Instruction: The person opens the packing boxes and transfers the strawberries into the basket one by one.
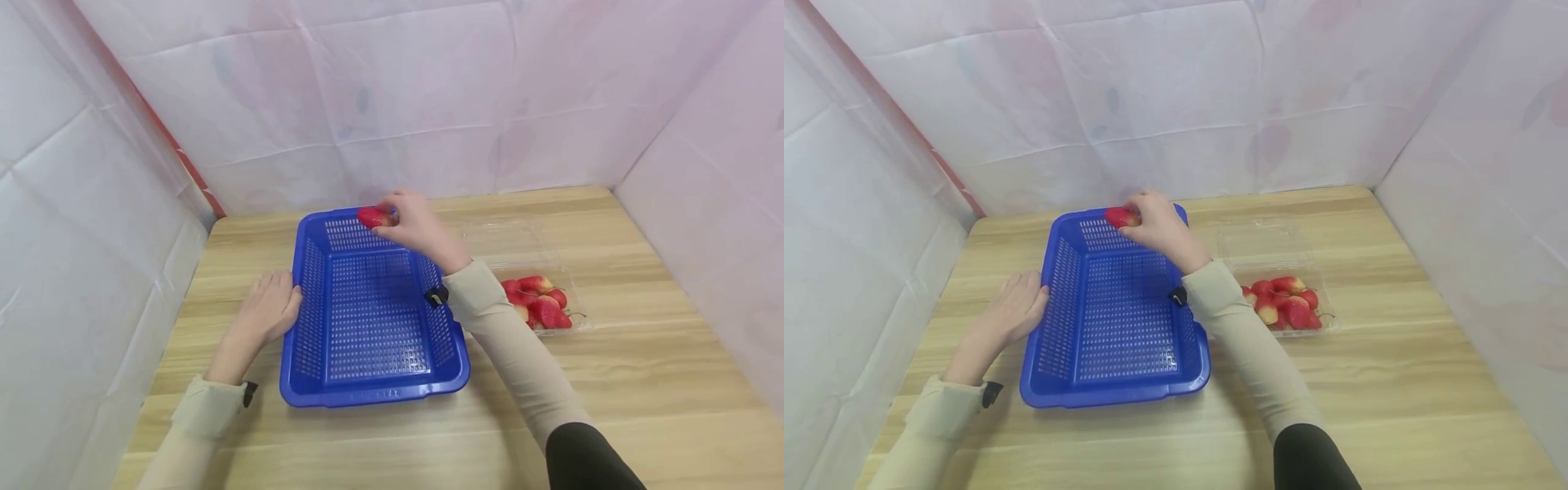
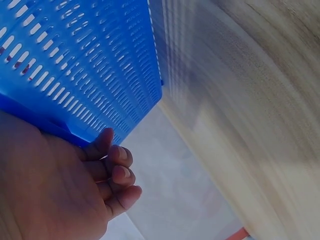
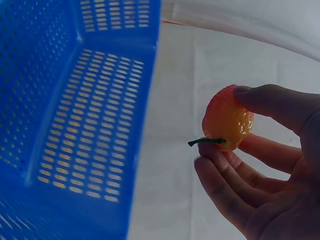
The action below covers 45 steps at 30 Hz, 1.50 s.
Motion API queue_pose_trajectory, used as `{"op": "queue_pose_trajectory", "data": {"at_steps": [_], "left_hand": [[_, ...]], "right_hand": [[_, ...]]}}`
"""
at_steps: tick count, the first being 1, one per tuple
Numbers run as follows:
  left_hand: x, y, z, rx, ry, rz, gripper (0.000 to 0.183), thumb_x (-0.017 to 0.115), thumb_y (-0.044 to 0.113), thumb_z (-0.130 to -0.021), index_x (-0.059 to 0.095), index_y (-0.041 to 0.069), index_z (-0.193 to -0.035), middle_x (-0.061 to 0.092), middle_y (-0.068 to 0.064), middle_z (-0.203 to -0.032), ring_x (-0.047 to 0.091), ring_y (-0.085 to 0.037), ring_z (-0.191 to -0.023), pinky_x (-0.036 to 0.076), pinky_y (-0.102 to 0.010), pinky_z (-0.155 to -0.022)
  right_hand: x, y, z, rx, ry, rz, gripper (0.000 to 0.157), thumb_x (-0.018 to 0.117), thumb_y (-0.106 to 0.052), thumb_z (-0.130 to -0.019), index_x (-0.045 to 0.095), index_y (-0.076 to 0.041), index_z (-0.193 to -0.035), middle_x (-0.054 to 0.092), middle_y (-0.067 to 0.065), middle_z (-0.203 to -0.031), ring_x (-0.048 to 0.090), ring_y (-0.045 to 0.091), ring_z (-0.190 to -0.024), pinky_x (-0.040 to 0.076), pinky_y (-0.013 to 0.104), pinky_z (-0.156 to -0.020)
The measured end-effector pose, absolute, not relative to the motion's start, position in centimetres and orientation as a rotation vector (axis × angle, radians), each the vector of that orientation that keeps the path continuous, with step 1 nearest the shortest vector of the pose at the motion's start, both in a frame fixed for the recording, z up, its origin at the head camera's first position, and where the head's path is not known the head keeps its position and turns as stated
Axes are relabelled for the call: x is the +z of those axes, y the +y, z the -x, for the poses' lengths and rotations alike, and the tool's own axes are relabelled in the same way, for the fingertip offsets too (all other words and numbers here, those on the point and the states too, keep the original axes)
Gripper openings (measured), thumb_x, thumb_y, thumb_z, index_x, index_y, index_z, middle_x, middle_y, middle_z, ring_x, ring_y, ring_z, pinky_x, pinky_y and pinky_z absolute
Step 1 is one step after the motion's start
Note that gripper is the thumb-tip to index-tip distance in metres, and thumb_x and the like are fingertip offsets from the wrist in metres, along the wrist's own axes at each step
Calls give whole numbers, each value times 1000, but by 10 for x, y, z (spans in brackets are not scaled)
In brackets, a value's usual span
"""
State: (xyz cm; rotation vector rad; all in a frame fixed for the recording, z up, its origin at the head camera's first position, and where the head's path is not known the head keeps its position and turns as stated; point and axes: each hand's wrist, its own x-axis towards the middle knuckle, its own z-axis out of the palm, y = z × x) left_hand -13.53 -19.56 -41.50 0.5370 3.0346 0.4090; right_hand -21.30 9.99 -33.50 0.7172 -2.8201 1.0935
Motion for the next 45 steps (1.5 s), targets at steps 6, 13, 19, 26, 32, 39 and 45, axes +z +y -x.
{"op": "queue_pose_trajectory", "data": {"at_steps": [6,13,19,26,32,39,45], "left_hand": [[-414,-194,134,434,3020,-523,29,32,23,-102,49,-1,-101,50,-14,-91,46,-34,-89,36,-47,-79],[-415,-193,137,450,3003,-522,29,32,22,-102,48,-1,-102,49,-15,-92,45,-34,-89,36,-47,-80],[-416,-195,138,454,2992,-515,31,30,23,-103,49,-2,-105,49,-15,-94,45,-34,-90,36,-47,-80],[-418,-197,138,453,2989,-510,32,31,24,-103,49,-3,-107,50,-16,-96,46,-35,-92,37,-48,-82],[-419,-199,138,455,2994,-499,33,30,25,-103,48,-2,-106,50,-16,-95,45,-35,-89,36,-48,-81],[-417,-198,139,436,2990,-499,33,30,25,-103,48,-3,-105,49,-15,-93,45,-34,-87,36,-47,-79],[-416,-196,140,425,2991,-505,34,30,26,-103,48,-3,-105,50,-16,-93,45,-34,-88,36,-46,-80]], "right_hand": [[-354,83,221,1028,-2906,-669,34,77,-16,-85,69,1,-113,61,14,-108,57,26,-97,48,39,-84],[-372,66,225,1021,-2999,-657,36,78,-17,-85,67,1,-114,60,13,-104,57,25,-92,50,36,-79],[-391,55,223,989,-3071,-640,36,79,-17,-84,67,2,-113,64,13,-104,57,23,-92,49,34,-81],[-408,42,218,1008,-3130,-578,37,80,-17,-84,65,2,-112,67,13,-103,61,21,-83,51,31,-72],[-419,38,219,933,-3175,-586,36,79,-15,-85,64,1,-113,64,12,-103,59,21,-83,50,31,-71],[-430,37,220,771,-3228,-689,27,76,-14,-86,63,-2,-105,62,8,-89,55,19,-74,45,28,-63],[-433,36,222,750,-3250,-674,31,79,-18,-85,63,-2,-106,62,8,-91,56,20,-75,47,29,-65]]}}
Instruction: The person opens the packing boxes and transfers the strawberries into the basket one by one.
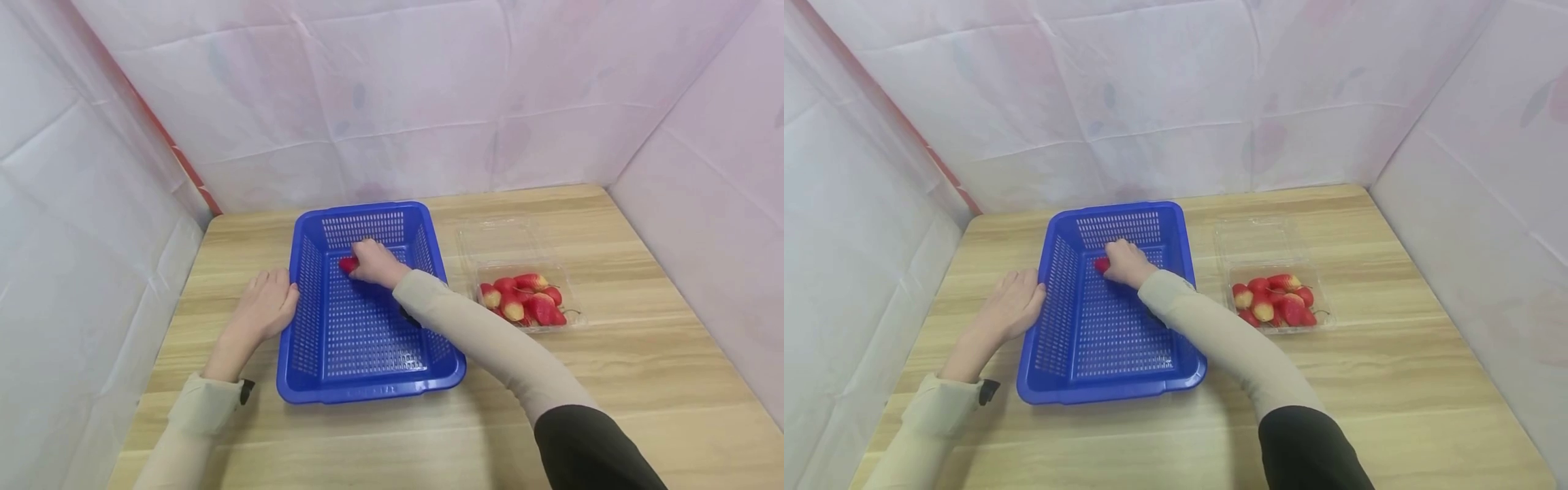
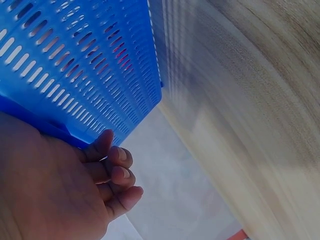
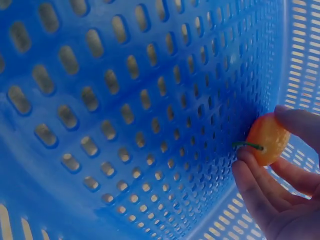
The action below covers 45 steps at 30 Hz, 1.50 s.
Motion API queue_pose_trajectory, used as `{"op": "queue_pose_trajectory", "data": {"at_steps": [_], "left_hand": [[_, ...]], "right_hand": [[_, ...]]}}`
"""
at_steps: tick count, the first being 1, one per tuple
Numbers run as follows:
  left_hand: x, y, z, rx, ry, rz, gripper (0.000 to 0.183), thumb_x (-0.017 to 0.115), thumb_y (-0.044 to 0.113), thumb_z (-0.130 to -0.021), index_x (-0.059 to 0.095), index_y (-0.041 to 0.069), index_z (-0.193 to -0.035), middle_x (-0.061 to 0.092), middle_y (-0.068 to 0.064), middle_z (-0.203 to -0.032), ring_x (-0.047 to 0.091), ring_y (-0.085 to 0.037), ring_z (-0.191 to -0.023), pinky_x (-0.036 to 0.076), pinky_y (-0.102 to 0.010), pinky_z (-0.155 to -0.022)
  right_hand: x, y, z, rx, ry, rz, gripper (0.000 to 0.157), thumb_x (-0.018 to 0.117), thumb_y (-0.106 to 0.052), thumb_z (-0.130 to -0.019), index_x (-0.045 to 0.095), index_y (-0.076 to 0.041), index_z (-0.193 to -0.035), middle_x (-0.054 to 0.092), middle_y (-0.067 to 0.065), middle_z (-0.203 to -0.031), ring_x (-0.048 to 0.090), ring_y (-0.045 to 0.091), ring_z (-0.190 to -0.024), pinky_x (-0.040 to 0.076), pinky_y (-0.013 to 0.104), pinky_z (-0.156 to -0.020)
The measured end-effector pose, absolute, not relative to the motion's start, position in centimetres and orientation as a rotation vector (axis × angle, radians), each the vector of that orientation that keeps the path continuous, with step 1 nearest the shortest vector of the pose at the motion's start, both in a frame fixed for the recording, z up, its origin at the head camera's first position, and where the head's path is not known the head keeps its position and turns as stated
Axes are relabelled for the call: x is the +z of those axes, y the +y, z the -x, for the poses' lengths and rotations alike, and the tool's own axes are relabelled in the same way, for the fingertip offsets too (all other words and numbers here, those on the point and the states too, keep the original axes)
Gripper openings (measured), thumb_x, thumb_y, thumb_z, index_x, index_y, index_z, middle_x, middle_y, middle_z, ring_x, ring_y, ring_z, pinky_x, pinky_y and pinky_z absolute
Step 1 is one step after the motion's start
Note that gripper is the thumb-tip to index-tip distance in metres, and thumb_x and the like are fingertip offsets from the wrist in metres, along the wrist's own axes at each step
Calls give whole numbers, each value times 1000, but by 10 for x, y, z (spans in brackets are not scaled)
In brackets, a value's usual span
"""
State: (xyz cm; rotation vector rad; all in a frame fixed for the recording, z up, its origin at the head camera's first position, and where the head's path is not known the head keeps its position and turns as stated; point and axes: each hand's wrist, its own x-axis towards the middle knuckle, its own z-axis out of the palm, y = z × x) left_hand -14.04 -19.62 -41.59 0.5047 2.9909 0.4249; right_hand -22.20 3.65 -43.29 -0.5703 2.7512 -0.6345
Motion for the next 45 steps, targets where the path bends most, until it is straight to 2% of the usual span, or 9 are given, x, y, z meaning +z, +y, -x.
{"op": "queue_pose_trajectory", "data": {"at_steps": [6,14,22,30,34,37,39,41,45], "left_hand": [[-417,-195,140,418,2989,-524,33,30,26,-103,48,-3,-104,49,-16,-93,45,-35,-89,36,-47,-81],[-418,-193,144,409,3010,-555,33,31,24,-102,49,-3,-104,50,-16,-92,47,-36,-89,37,-47,-81],[-416,-196,146,380,3006,-569,31,32,23,-102,49,-4,-103,50,-16,-91,47,-36,-90,37,-48,-80],[-416,-201,147,366,3005,-546,31,31,24,-102,47,-2,-101,50,-16,-91,47,-36,-90,37,-47,-79],[-416,-201,146,360,3004,-543,30,31,25,-102,47,-1,-100,50,-15,-91,47,-35,-89,36,-46,-78],[-416,-201,146,356,3002,-546,30,31,25,-102,46,-1,-100,49,-15,-90,46,-35,-88,36,-45,-76],[-415,-200,146,357,3000,-547,29,31,24,-102,47,-1,-100,49,-15,-90,46,-34,-87,36,-45,-76],[-414,-199,147,355,2998,-547,29,32,24,-102,47,-1,-100,49,-14,-90,46,-34,-87,35,-44,-75],[-412,-198,147,353,2998,-547,29,33,23,-102,47,-2,-102,49,-14,-90,45,-34,-87,35,-44,-75]], "right_hand": [[-437,37,222,-608,2716,561,38,82,-27,-84,63,-3,-106,63,6,-92,57,18,-75,48,29,-67],[-434,41,221,-623,2737,561,38,82,-32,-83,64,-3,-97,61,5,-83,53,16,-68,44,27,-60],[-417,46,222,-658,2799,305,48,86,-41,-76,63,-3,-97,59,5,-81,51,18,-67,47,34,-63],[-394,43,219,-572,2857,237,34,74,-41,-88,59,-10,-88,51,1,-75,50,17,-66,43,33,-57],[-378,43,218,-613,2860,269,31,73,-38,-89,59,-10,-84,48,0,-71,47,15,-62,40,30,-52],[-365,46,214,-686,2862,300,30,73,-36,-90,63,-8,-88,50,0,-70,47,14,-61,39,28,-50],[-354,50,211,-738,2860,304,32,73,-36,-90,67,-6,-96,57,1,-75,51,16,-64,43,29,-54],[-344,56,207,-768,2869,305,38,72,-38,-90,69,-4,-105,65,5,-88,58,18,-72,49,32,-61],[-327,73,199,-838,2896,313,42,71,-38,-91,69,-2,-112,69,11,-105,63,22,-84,53,38,-76]]}}
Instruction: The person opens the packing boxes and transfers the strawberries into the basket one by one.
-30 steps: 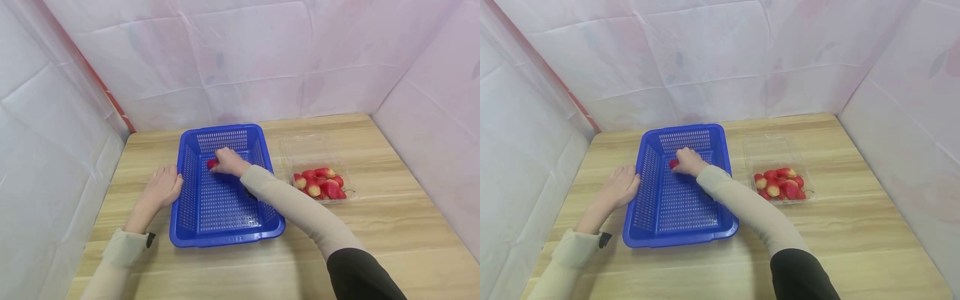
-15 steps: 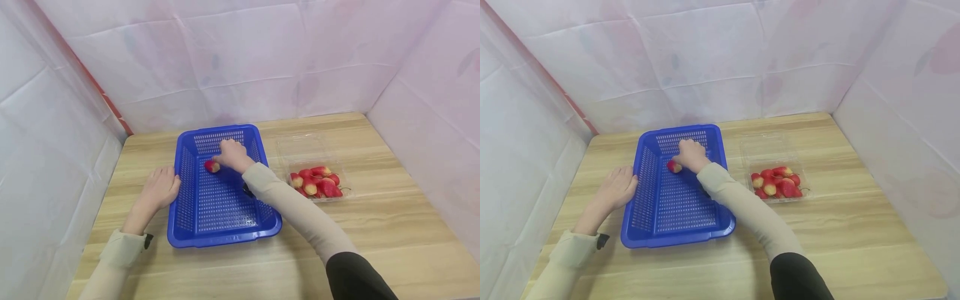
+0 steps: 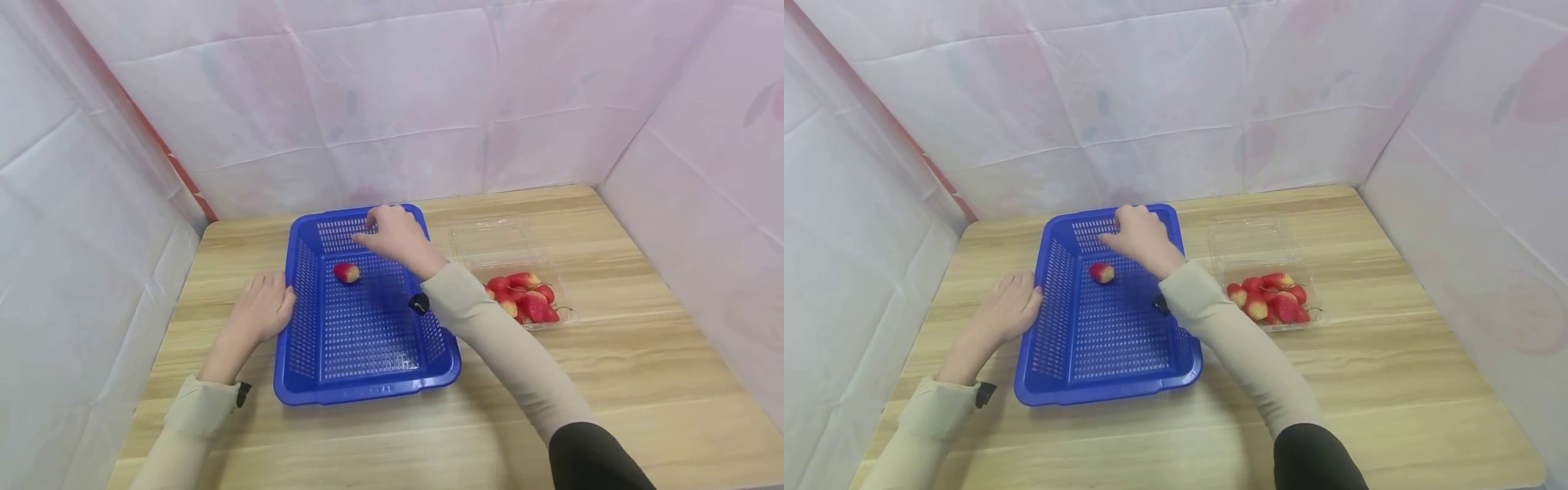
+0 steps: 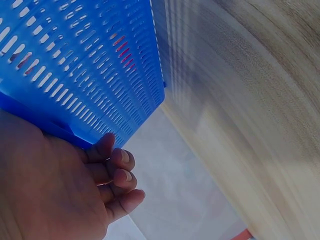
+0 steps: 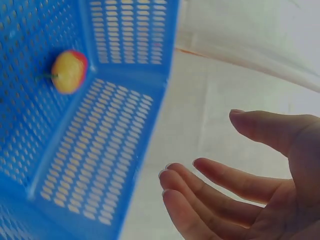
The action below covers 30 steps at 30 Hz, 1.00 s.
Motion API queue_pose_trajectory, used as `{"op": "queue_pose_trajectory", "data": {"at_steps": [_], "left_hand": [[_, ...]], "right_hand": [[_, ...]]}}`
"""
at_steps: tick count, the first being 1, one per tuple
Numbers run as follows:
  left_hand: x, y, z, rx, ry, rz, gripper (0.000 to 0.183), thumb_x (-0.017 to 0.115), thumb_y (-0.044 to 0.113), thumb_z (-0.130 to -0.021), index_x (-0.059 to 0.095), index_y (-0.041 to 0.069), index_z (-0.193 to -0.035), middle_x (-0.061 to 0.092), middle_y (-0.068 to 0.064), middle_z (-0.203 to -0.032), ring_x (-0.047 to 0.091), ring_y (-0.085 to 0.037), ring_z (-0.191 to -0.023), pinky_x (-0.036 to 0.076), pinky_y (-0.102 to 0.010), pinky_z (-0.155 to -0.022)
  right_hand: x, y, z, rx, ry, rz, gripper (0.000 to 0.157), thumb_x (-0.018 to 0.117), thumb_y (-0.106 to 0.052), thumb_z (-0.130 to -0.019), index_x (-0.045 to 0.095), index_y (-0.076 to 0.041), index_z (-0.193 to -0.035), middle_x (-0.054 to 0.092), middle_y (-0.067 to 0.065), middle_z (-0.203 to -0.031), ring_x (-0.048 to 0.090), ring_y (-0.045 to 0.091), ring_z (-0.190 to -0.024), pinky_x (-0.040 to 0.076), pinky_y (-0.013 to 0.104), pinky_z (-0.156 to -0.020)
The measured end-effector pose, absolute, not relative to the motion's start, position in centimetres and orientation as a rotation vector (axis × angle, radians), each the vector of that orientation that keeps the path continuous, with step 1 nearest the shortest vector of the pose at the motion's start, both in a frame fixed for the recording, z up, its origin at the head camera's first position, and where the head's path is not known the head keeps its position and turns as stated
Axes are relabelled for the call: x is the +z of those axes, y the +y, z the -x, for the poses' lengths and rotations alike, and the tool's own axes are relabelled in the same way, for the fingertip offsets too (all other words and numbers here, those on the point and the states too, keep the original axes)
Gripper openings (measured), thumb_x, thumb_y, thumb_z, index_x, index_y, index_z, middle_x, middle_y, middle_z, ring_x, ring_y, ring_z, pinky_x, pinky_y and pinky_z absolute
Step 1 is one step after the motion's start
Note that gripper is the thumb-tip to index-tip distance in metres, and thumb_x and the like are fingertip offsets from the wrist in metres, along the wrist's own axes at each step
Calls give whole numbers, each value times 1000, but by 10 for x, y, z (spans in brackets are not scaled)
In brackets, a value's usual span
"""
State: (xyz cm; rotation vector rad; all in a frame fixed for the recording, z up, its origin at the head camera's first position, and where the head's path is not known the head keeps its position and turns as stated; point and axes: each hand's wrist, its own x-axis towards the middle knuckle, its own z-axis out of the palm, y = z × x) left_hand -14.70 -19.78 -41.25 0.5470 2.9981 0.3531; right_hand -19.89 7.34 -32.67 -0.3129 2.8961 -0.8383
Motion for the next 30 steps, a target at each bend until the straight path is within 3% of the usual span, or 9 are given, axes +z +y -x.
{"op": "queue_pose_trajectory", "data": {"at_steps": [7,20,30], "left_hand": [[-415,-198,149,361,2993,-547,31,30,25,-102,46,-2,-103,49,-15,-92,45,-35,-89,35,-45,-77],[-417,-198,146,391,2997,-543,30,31,25,-102,47,-1,-102,49,-14,-91,45,-33,-86,35,-43,-74],[-418,-196,147,375,3013,-557,29,32,25,-102,47,0,-101,48,-14,-90,45,-32,-84,35,-42,-73]], "right_hand": [[-313,114,191,-1039,2941,302,36,69,-26,-92,67,6,-107,68,20,-95,60,27,-76,51,41,-71],[-311,186,175,-936,3057,107,37,67,-31,-93,68,4,-105,70,22,-95,66,34,-84,52,48,-72],[-333,231,148,-864,3049,74,38,64,-31,-94,69,5,-104,69,23,-94,66,36,-85,52,50,-75]]}}
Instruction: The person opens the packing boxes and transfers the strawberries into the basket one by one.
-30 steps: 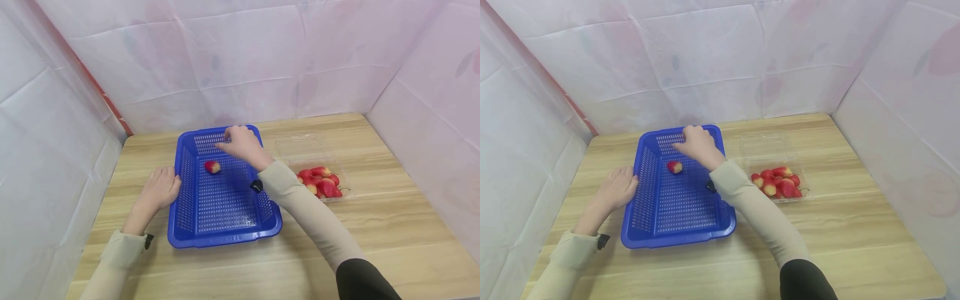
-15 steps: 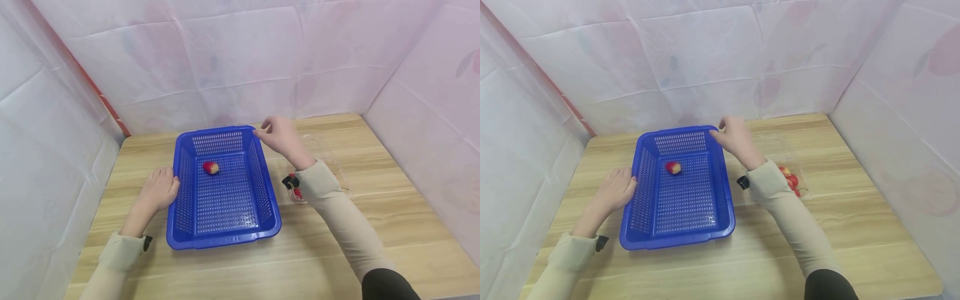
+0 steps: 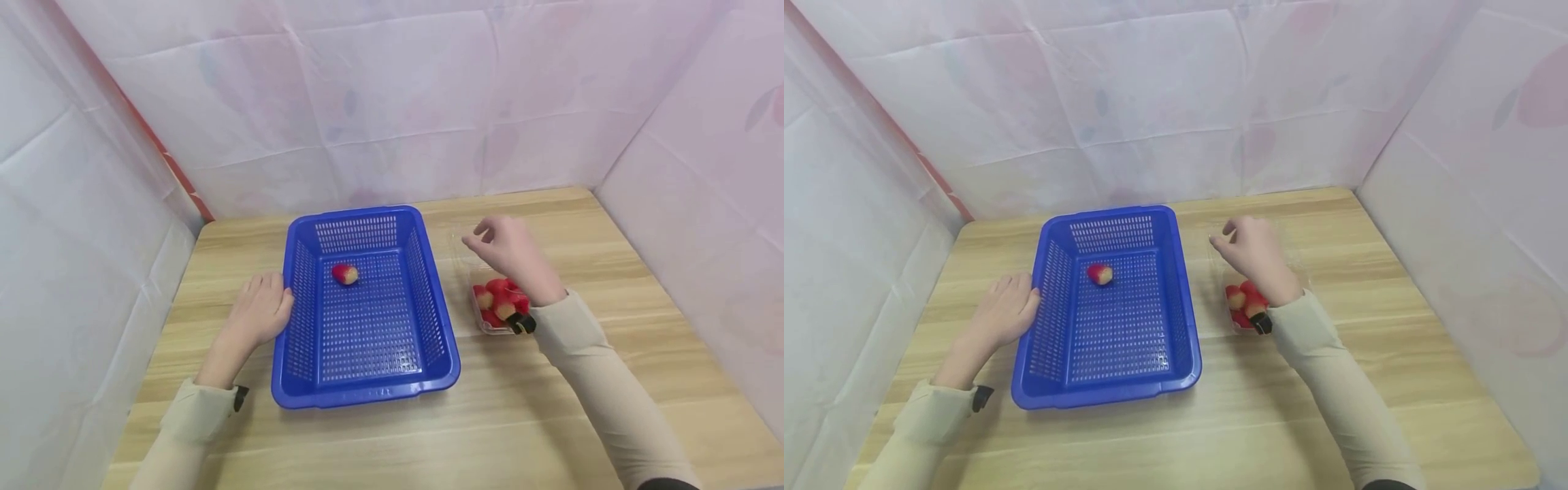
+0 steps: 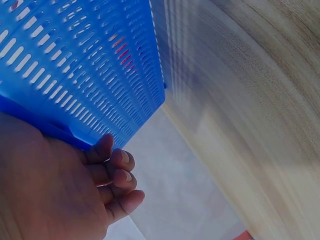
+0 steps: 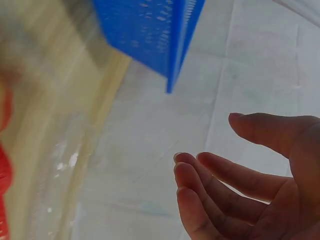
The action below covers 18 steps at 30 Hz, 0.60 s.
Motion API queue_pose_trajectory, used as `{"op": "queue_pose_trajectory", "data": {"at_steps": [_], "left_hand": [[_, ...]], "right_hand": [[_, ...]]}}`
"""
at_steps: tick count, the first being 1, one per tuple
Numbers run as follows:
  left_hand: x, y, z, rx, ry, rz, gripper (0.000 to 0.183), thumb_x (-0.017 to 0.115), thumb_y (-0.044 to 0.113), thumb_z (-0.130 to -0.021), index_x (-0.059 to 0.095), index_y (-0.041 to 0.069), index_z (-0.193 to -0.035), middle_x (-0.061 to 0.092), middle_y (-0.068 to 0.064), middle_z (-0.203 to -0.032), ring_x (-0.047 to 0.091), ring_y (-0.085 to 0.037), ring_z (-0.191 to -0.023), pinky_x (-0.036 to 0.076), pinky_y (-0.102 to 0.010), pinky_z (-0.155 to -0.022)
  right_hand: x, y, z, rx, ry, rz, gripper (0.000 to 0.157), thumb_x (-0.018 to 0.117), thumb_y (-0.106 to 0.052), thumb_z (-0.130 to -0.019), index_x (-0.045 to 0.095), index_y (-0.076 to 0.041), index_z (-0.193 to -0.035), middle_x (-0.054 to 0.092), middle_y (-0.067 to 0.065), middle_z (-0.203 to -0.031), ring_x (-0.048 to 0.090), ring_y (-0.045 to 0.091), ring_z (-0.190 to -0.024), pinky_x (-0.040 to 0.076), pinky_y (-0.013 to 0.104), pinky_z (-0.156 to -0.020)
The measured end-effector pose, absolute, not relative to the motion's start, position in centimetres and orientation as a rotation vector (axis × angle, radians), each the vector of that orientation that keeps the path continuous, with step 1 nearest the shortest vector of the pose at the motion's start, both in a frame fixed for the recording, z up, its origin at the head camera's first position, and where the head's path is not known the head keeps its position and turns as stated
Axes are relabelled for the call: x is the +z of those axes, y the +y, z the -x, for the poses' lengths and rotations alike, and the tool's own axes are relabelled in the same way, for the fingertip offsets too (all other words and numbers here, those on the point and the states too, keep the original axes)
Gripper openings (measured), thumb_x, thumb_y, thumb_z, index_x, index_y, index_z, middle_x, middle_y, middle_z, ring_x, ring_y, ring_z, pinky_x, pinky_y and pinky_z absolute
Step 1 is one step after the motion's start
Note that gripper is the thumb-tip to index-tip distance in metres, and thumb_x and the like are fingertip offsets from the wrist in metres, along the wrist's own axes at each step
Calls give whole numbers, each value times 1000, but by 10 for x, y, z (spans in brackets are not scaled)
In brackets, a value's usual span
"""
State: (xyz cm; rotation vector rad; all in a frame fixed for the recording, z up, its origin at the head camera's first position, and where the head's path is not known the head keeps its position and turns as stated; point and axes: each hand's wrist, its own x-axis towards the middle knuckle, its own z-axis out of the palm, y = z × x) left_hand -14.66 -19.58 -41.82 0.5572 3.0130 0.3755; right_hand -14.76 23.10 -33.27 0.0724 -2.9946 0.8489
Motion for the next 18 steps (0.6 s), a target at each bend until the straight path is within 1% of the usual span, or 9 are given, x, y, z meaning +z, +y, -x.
{"op": "queue_pose_trajectory", "data": {"at_steps": [4,8,12,18], "left_hand": [[-417,-195,146,383,3009,-559,30,32,25,-102,47,0,-102,48,-14,-90,45,-32,-85,35,-43,-74],[-418,-196,145,393,3021,-577,28,33,23,-102,47,-1,-99,48,-14,-88,46,-34,-85,35,-44,-75],[-418,-196,144,400,3023,-568,26,33,23,-102,46,1,-97,47,-13,-86,44,-32,-82,34,-42,-72],[-418,-195,145,396,3019,-564,27,32,24,-102,46,1,-97,47,-12,-86,44,-31,-81,33,-41,-71]], "right_hand": [[-344,244,140,860,-2995,-92,31,65,-21,-93,69,8,-103,68,26,-94,65,37,-84,52,50,-74],[-359,253,131,827,-3050,-114,27,69,-15,-90,69,9,-102,70,24,-91,67,37,-83,52,51,-75],[-377,257,122,823,-3135,-110,26,71,-13,-88,69,8,-104,70,21,-90,67,34,-82,51,51,-78],[-398,258,114,908,-3214,-51,31,75,-7,-84,66,12,-108,68,27,-100,66,37,-90,51,53,-83]]}}
